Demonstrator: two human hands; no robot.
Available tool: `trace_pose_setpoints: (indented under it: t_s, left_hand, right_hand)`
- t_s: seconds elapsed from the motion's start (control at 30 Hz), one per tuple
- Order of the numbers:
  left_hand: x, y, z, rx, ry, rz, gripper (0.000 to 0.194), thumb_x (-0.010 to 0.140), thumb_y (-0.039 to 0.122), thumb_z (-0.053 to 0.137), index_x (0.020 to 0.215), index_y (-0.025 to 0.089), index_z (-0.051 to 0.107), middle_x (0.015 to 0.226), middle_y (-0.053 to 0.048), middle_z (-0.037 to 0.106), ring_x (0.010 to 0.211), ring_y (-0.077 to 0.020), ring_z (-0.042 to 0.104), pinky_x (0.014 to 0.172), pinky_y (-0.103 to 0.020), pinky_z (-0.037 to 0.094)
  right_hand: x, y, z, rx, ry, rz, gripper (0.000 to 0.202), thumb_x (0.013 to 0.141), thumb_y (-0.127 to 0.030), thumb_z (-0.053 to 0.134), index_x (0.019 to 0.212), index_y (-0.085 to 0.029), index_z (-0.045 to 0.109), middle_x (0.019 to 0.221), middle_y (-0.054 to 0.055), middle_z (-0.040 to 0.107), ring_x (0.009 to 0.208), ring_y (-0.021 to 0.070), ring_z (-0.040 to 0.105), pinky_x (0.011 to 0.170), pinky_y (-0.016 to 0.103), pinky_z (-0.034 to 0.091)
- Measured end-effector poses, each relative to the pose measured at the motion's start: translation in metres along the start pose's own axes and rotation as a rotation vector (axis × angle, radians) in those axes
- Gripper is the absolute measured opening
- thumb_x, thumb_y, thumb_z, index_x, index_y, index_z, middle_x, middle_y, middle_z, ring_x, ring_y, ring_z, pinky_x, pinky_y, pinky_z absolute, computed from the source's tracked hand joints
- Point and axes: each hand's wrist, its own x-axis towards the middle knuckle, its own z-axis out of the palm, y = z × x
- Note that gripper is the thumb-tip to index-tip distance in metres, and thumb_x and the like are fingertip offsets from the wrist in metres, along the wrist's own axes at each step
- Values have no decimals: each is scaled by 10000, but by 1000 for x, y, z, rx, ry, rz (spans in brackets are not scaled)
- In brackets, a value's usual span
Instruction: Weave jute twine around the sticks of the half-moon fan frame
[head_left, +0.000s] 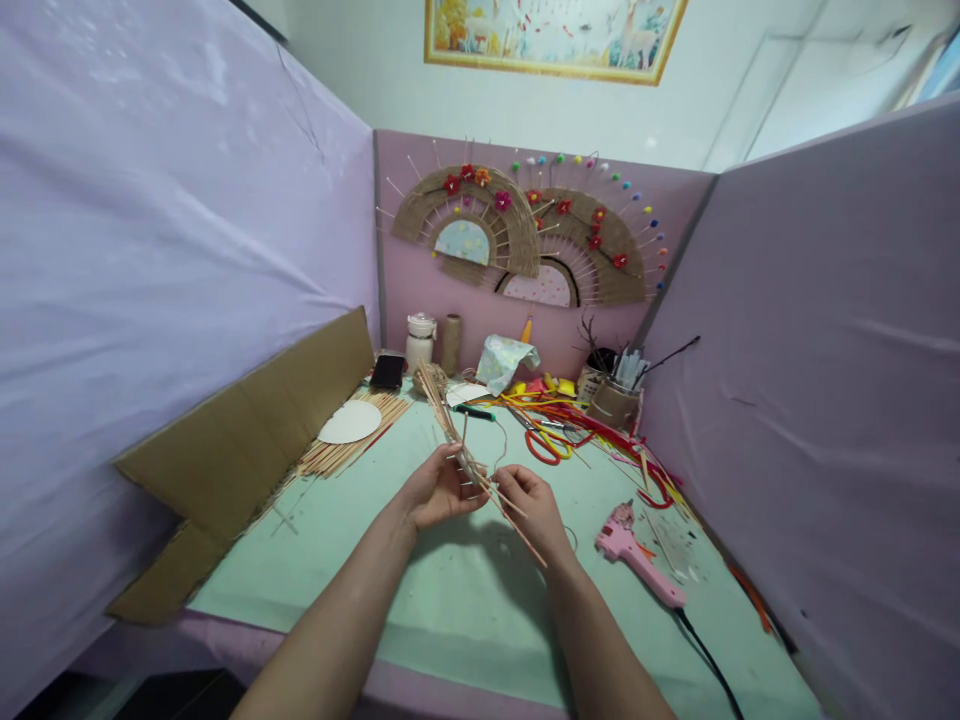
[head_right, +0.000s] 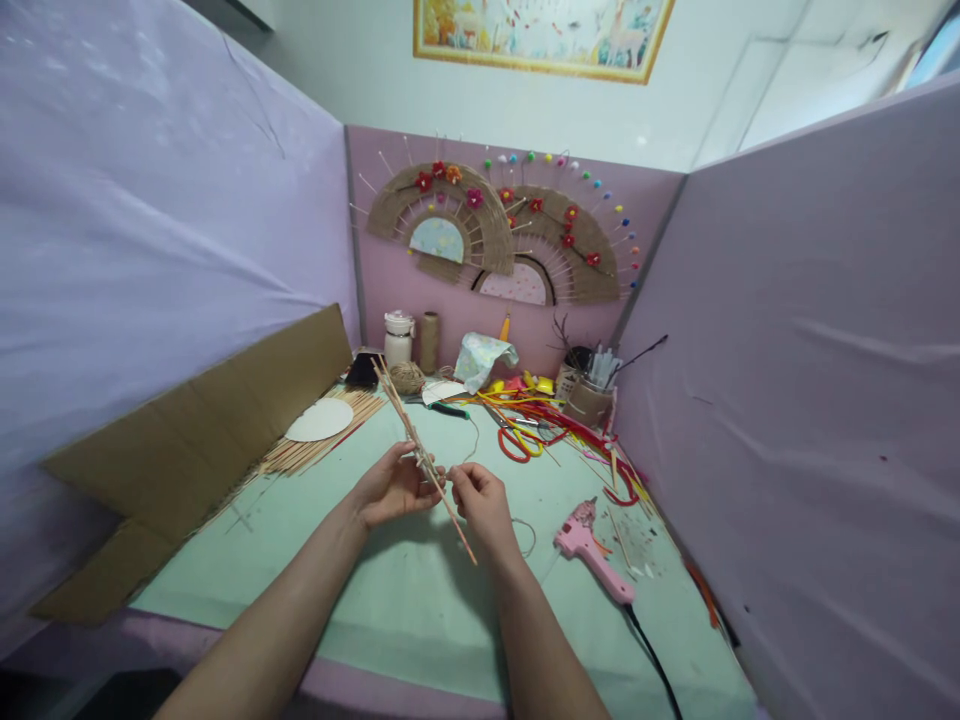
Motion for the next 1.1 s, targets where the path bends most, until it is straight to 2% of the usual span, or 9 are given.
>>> trace_pose_setpoints:
  t_s: [0.23, 0.37, 0.53, 0.73, 0.9, 1.1]
  left_hand:
    - [-2, 0, 0, 55, -18, -47, 223, 773, 336, 556, 799, 118, 589, 833, -129, 685, 784, -240, 657, 759, -355, 479]
    - [-2, -1, 0, 62, -9, -52, 202, 774, 324, 559, 793, 125, 585, 796, -113, 684, 730, -217, 657, 723, -333, 485]
    - [0, -1, 0, 47, 33, -12, 189, 799, 309, 533, 776, 128, 582, 751, -108, 679, 686, -197, 647, 697, -331, 493]
    - [0, 5, 0, 34, 122, 112, 239, 820, 334, 505, 756, 120, 587, 686, -95, 658, 623, -172, 629, 672, -316, 504]
    - [0, 8, -1, 56, 192, 194, 218, 828, 326, 495, 741, 139, 565, 661, -71, 642, 597, -161, 622, 649, -307, 508]
    - [4, 9, -3, 8, 248, 237, 196, 820, 331, 512, 772, 146, 555, 652, -67, 632, 601, -161, 622, 637, -296, 510]
  right_hand:
    - [3, 4, -1, 172, -42, 146, 347, 649, -492, 679, 693, -166, 566, 468, -81, 385, 395, 47, 260, 405, 205, 185]
    - [3, 5, -1, 225, -73, 171, 356, 638, -484, 695, 679, -162, 548, 441, -99, 334, 383, 40, 228, 397, 205, 161]
    - [0, -3, 0, 224, -89, 184, 334, 644, -451, 698, 716, -159, 550, 444, -101, 349, 375, 35, 210, 387, 202, 131]
    - [-6, -16, -6, 242, -155, 173, 278, 686, -400, 675, 741, -153, 560, 439, -107, 325, 377, 28, 164, 390, 196, 100]
    - [-17, -24, -25, 105, -160, 118, 286, 738, -429, 630, 733, -147, 581, 459, -76, 364, 407, 43, 234, 403, 193, 144]
    - [-44, -48, -40, -220, -134, -59, 265, 732, -424, 641, 743, -160, 639, 552, -15, 485, 516, 99, 407, 470, 220, 309]
